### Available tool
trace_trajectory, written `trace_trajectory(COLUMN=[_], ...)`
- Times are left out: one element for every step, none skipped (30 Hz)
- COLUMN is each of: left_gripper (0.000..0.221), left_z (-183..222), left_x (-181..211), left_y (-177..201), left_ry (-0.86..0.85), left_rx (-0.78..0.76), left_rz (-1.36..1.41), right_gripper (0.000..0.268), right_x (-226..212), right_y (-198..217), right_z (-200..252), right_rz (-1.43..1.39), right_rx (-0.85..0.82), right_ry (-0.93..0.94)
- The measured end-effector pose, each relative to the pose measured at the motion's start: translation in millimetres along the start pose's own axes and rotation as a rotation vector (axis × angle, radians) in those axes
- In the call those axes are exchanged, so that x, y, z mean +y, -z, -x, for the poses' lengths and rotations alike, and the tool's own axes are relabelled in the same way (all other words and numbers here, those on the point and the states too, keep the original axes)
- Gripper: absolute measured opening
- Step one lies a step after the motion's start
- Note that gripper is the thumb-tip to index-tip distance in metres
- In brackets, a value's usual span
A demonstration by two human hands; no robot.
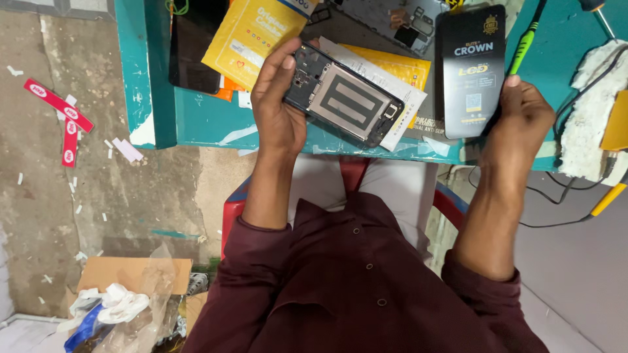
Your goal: The person disassembles a smartphone, removes the battery, and handles the internal components. They then place a new battery into the phone casing and reassemble the device.
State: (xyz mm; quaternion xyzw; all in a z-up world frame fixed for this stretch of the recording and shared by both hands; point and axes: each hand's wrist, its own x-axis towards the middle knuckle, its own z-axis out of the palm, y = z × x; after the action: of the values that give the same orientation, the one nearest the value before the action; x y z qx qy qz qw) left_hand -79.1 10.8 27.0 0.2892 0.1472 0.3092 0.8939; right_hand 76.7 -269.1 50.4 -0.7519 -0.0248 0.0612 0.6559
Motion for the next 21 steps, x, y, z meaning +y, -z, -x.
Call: trace_trajectory(left_gripper=[0.033,0.033,0.033,0.034,0.034,0.034,0.034,0.034,0.034,0.034,0.034,0.034,0.035,0.035,0.035,0.035,0.035,0.036,0.036,0.036,0.036], left_z=[1.6,2.6,2.9,3.0,2.9,2.8,2.5,2.6,3.0,2.9,3.2,3.5,3.1,2.9,3.4,3.7,3.8,3.9,4.1,4.3,4.7], left_x=[-1.4,-2.6,-3.7,-4.6,-5.1,-5.5,-5.9,-5.9,-5.4,-5.3,-5.8,-6.5,-7.0,-7.3,-7.6,-7.9,-8.0,-8.0,-7.6,-8.0,-8.4], left_y=[0.2,0.5,0.9,1.3,1.8,2.3,2.8,3.3,3.8,4.1,4.5,4.9,5.0,5.2,5.2,5.1,4.8,4.5,4.2,3.6,3.1], left_ry=[0.009,0.012,0.014,0.016,0.011,0.006,0.001,0.007,0.011,0.015,0.012,0.009,0.005,0.006,0.007,0.009,0.006,0.003,-0.002,0.006,0.013], left_rx=[-0.009,-0.004,0.001,0.007,0.005,0.003,0.001,0.009,0.017,0.025,0.023,0.020,0.017,0.019,0.022,0.025,0.020,0.016,0.013,0.013,0.015], left_rz=[0.019,0.017,0.015,0.012,0.017,0.023,0.028,0.028,0.028,0.028,0.025,0.023,0.021,0.016,0.010,0.005,0.007,0.008,0.008,0.015,0.020], right_gripper=[0.027,0.027,0.027,0.027,0.027,0.027,0.027,0.028,0.028,0.028,0.027,0.027,0.027,0.027,0.027,0.028,0.029,0.030,0.028,0.026,0.025], right_x=[1.9,3.7,4.1,3.6,3.2,2.3,1.1,0.1,-0.5,-0.3,0.8,2.1,2.9,3.3,2.9,1.7,-0.7,-4.5,-8.7,-13.1,-17.3], right_y=[-1.3,-3.2,-4.5,-5.3,-7.1,-8.8,-9.8,-10.6,-11.4,-12.3,-12.4,-11.7,-10.8,-9.8,-8.8,-8.7,-8.8,-8.3,-8.4,-9.0,-10.0], right_z=[1.2,1.8,2.0,2.7,3.8,4.9,5.9,6.6,7.1,6.7,6.5,6.2,6.0,6.2,6.8,7.5,8.2,8.7,9.0,9.6,10.2], right_rz=[-0.006,-0.011,-0.017,0.013,0.042,0.071,0.093,0.115,0.136,0.128,0.121,0.114,0.158,0.204,0.250,0.305,0.361,0.416,0.471,0.525,0.579], right_rx=[0.009,0.017,0.026,0.039,0.053,0.066,0.078,0.089,0.099,0.093,0.087,0.081,0.061,0.041,0.021,0.026,0.031,0.036,0.023,0.011,-0.004], right_ry=[0.007,0.014,0.023,0.024,0.026,0.027,0.020,0.013,0.006,0.012,0.015,0.018,0.063,0.108,0.151,0.134,0.116,0.098,0.120,0.142,0.162])
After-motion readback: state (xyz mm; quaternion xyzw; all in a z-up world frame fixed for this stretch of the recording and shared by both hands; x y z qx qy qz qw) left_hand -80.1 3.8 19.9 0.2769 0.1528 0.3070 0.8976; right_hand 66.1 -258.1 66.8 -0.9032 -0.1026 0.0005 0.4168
